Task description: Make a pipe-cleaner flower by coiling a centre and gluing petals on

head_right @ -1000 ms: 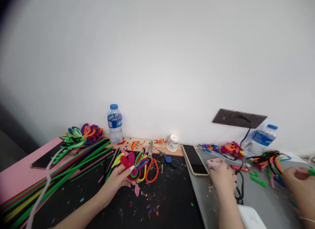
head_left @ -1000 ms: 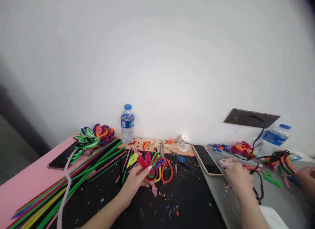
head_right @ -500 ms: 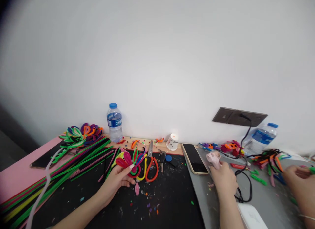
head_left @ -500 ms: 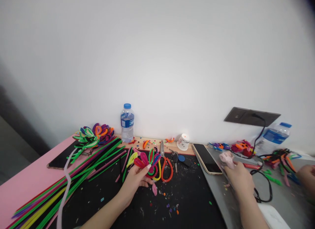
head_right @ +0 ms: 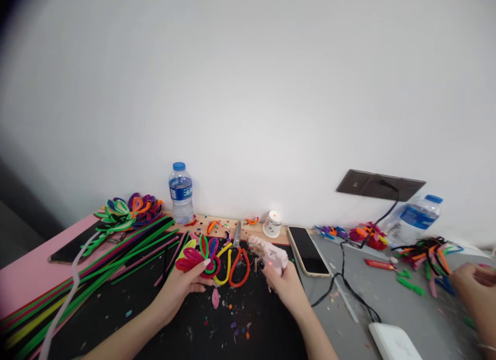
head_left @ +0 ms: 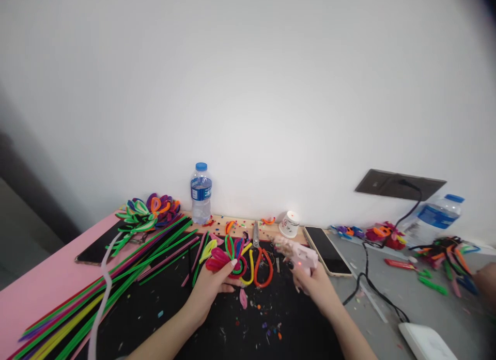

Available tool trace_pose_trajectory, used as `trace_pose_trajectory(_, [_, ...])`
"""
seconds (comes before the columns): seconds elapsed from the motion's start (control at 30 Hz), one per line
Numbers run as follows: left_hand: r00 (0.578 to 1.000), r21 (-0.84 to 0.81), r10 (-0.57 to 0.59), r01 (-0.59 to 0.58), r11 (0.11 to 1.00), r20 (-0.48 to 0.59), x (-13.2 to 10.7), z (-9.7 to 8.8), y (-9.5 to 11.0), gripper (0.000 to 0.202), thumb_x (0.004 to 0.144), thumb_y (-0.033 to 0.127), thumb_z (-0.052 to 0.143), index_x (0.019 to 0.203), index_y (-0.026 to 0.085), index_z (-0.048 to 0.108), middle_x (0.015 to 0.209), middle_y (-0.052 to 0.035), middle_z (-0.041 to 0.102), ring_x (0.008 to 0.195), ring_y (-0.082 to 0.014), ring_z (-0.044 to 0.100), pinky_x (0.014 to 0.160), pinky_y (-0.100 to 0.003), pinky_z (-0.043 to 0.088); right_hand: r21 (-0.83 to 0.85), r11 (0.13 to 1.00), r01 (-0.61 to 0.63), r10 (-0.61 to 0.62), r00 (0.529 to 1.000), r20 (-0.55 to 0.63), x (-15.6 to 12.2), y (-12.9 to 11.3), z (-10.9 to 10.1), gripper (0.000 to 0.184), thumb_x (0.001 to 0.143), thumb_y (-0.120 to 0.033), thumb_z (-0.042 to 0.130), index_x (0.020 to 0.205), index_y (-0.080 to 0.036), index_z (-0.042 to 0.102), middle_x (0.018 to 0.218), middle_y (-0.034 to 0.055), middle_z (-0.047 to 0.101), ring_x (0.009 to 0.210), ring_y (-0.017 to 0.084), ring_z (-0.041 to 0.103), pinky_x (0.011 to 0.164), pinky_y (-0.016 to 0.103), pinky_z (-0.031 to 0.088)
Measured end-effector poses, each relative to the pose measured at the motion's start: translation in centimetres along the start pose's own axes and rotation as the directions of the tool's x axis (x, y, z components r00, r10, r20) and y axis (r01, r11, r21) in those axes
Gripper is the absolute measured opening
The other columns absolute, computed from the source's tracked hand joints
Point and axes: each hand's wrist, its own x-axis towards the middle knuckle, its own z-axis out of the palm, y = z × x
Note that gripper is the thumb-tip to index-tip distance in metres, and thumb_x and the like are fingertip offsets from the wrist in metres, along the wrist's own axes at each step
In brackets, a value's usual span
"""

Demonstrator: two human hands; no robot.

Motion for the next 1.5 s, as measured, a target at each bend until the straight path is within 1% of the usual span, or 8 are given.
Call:
trace_pose_trajectory(0.1, [1.000,0.001,0.005,-0.005,1.000,-0.015,0.2,0.0,-0.2,0.035,0.063,0.041,0.071,0.078,0.014,0.055,0.059,-0.0031,0.068,0.053,-0.0175,0.068,0.044,-0.019,0.049,0.032,0.998,-0.045,0.041,0.992,0.117,-0.6,0.2,1.7,0.028,0.072,-0.036,0.057,0.087,-0.012,0.054,0.042,-0.0106,0.035,0.037,0.006,0.028,0.038,0.019,0.024])
trace_pose_trajectory(0.17, [1.000,0.011,-0.001,0.002,1.000,-0.020,0.4,0.0,-0.3,0.035,0.062,0.042,0.072,0.075,0.014,0.055,0.057,-0.0027,0.067,0.052,-0.0176,0.067,0.042,-0.019,0.049,0.040,0.997,-0.073,0.066,0.985,0.160,-0.9,0.4,2.3,0.028,0.072,-0.034,0.057,0.090,-0.012,0.055,0.043,-0.0104,0.035,0.038,0.006,0.028,0.038,0.018,0.025])
trace_pose_trajectory(0.3, [1.000,0.035,0.015,-0.014,0.999,-0.024,0.6,0.0,-0.5,0.035,0.062,0.042,0.072,0.075,0.014,0.055,0.057,-0.0031,0.068,0.051,-0.0183,0.068,0.042,-0.019,0.050,0.031,0.997,-0.075,0.067,0.976,0.209,-1.4,0.5,3.2,0.032,0.072,-0.032,0.059,0.097,-0.012,0.059,0.045,-0.0091,0.037,0.040,0.006,0.028,0.039,0.018,0.027])
trace_pose_trajectory(0.5, [0.999,0.063,0.051,-0.051,0.997,-0.006,0.8,-0.3,-1.1,0.034,0.062,0.041,0.071,0.076,0.015,0.054,0.056,-0.0015,0.067,0.051,-0.0192,0.068,0.042,-0.020,0.050,-0.020,0.999,-0.044,0.047,0.964,0.263,-1.5,0.0,3.7,0.036,0.073,-0.038,0.060,0.098,-0.012,0.063,0.044,-0.0065,0.041,0.040,0.008,0.033,0.041,0.020,0.033])
trace_pose_trajectory(0.77, [0.997,0.087,0.070,-0.073,0.994,0.031,0.8,-0.3,-1.2,0.032,0.066,0.041,0.068,0.077,0.015,0.054,0.063,-0.0037,0.069,0.055,-0.0195,0.069,0.045,-0.020,0.051,-0.084,0.996,-0.041,0.060,0.968,0.244,-1.7,0.2,3.9,0.029,0.076,-0.027,0.056,0.100,-0.012,0.061,0.050,-0.0066,0.042,0.043,0.007,0.033,0.041,0.018,0.030])
trace_pose_trajectory(1.17, [0.998,0.100,0.061,-0.062,0.993,0.014,0.5,-0.2,-0.7,0.031,0.065,0.041,0.069,0.074,0.015,0.054,0.063,-0.0036,0.068,0.056,-0.0197,0.069,0.046,-0.021,0.051,-0.081,0.997,-0.007,0.029,0.960,0.279,-1.6,0.4,3.8,0.028,0.078,-0.025,0.052,0.102,-0.011,0.060,0.048,-0.0075,0.037,0.043,0.006,0.031,0.040,0.017,0.029])
trace_pose_trajectory(1.37, [0.998,0.110,0.063,-0.063,0.992,0.004,0.2,0.0,-0.4,0.031,0.064,0.041,0.069,0.072,0.015,0.054,0.062,-0.0033,0.068,0.056,-0.0205,0.069,0.047,-0.022,0.051,-0.071,0.997,-0.010,0.027,0.966,0.256,-1.7,0.2,3.9,0.029,0.077,-0.027,0.054,0.102,-0.012,0.060,0.050,-0.0064,0.041,0.043,0.006,0.030,0.039,0.017,0.029])
trace_pose_trajectory(1.5, [0.997,0.114,0.072,-0.071,0.991,-0.002,0.2,0.0,-0.3,0.031,0.063,0.041,0.070,0.073,0.016,0.055,0.063,-0.0031,0.069,0.057,-0.0215,0.069,0.047,-0.023,0.051,-0.071,0.997,-0.022,0.039,0.969,0.242,-1.8,-0.2,3.9,0.028,0.075,-0.029,0.056,0.098,-0.014,0.062,0.051,-0.0055,0.045,0.043,0.007,0.033,0.041,0.018,0.033])
